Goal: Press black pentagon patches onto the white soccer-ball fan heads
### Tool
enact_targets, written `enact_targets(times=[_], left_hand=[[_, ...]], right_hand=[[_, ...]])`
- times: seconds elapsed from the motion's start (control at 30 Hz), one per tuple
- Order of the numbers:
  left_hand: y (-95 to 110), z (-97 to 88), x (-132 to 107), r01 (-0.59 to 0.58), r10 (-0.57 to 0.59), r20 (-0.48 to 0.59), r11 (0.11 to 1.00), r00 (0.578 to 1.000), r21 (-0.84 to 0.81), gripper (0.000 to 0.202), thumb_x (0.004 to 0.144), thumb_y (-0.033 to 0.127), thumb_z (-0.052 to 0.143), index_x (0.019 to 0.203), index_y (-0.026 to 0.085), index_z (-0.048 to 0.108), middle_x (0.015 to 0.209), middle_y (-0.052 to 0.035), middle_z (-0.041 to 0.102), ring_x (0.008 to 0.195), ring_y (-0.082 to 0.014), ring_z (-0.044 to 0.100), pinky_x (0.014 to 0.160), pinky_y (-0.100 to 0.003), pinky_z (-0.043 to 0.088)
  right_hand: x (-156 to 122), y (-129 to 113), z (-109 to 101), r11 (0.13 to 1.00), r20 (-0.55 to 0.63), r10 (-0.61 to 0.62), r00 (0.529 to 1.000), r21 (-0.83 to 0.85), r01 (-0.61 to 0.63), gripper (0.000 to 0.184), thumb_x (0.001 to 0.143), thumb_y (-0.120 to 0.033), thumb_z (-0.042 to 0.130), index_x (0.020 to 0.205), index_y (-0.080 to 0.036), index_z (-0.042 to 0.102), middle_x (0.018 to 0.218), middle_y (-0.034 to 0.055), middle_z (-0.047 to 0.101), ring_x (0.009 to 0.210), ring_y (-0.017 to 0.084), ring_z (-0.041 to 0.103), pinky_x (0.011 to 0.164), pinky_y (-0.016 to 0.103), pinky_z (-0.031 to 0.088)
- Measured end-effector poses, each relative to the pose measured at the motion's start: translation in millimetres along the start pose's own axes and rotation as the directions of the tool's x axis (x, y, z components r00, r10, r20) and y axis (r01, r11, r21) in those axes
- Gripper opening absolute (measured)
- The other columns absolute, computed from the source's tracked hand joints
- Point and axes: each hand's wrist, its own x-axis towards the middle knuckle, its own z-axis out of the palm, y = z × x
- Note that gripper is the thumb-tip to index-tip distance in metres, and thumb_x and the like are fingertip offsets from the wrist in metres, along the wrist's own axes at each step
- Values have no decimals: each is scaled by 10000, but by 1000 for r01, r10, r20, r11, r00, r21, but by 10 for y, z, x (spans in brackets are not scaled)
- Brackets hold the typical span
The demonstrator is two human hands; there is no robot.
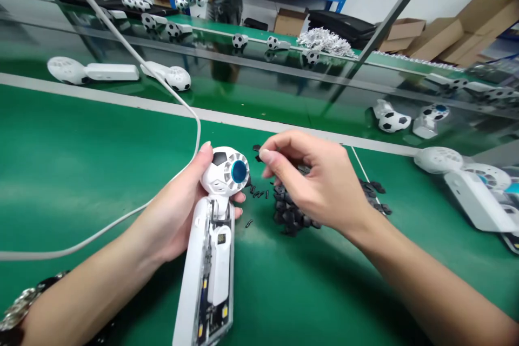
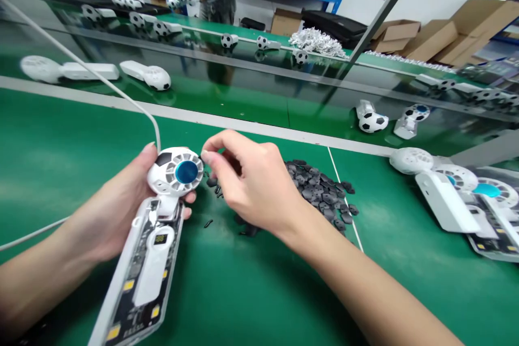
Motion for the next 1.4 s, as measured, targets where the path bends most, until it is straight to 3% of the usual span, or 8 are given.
enact_targets(times=[0.2, 0.33, 0.5, 0.67, 0.8, 0.93, 1.13, 1.4], left_hand=[[-1, 41, -1, -43, 42, -24, 996, 999, -74, 512, 1056, 536, 297, 1132, 178, 654, 787, -89, 696, 552, -190, 673, 523, -276, 617], [-54, 59, -31, -210, 211, 6, 972, 977, -106, 305, 1033, 362, 505, 1329, 291, 525, 1180, -72, 666, 738, -187, 705, 604, -311, 653], [-109, 3, -53, -268, 270, 127, 963, 955, -33, 432, 937, 344, 691, 1312, 277, 486, 1138, -71, 638, 754, -170, 662, 593, -242, 614], [-103, -57, -104, -289, 271, 202, 955, 941, 69, 708, 710, 374, 925, 1264, 281, 494, 1071, -34, 623, 779, -190, 673, 688, -344, 666], [-81, -35, -166, -262, 240, 227, 962, 944, 73, 624, 751, 425, 893, 1209, 265, 502, 822, -3, 639, 621, -198, 687, 512, -260, 613], [-95, -30, -173, -257, 234, 274, 965, 933, 52, 538, 774, 468, 867, 1150, 260, 542, 735, -1, 663, 562, -213, 687, 411, -216, 545], [-108, -66, -182, -222, 196, 314, 974, 929, 49, 547, 790, 533, 840, 1202, 303, 562, 924, -18, 699, 618, -214, 707, 437, -232, 575], [-244, -100, -189, -542, 508, 198, 814, 838, 210, 886, 541, 434, 1004, 1293, 359, 541, 1018, -5, 691, 868, -233, 719, 676, -201, 614]], right_hand=[[34, -130, 73, 779, 266, 291, 919, 491, -389, 45, 871, -180, 741, 870, -136, 734, 751, 1, 755, 679, 124, 720, 634, 205, 578], [-1, -210, 135, 799, 262, 333, 906, 432, -419, 77, 852, -99, 711, 916, -138, 729, 802, 7, 757, 656, 120, 704, 604, 214, 577], [-7, -218, 140, 811, 246, 357, 901, 397, -430, 106, 815, -99, 740, 808, -159, 652, 765, -19, 696, 683, 117, 667, 590, 206, 544], [-21, -142, 167, 813, 236, 365, 900, 391, -432, 216, 798, -178, 802, 794, -179, 586, 789, -39, 637, 696, 104, 626, 608, 217, 502], [-49, -74, 192, 767, 280, 330, 901, 477, -429, 361, 802, -270, 830, 1065, -215, 590, 1191, 24, 619, 1190, 182, 586, 904, 270, 544], [-60, -31, 165, 627, 507, 179, 843, 602, -495, 581, 923, -312, 715, 1412, -216, 416, 1324, 66, 599, 1305, 185, 540, 1012, 303, 528], [-32, -106, 150, 714, 484, 246, 840, 496, -495, 688, 804, -293, 829, 1403, -285, 489, 1354, 17, 603, 1151, 198, 644, 911, 288, 567], [-105, -292, 266, 844, 271, 208, 940, 437, -312, 660, 817, -305, 679, 1432, -212, 456, 1396, 69, 572, 1242, 249, 582, 1047, 385, 526]])
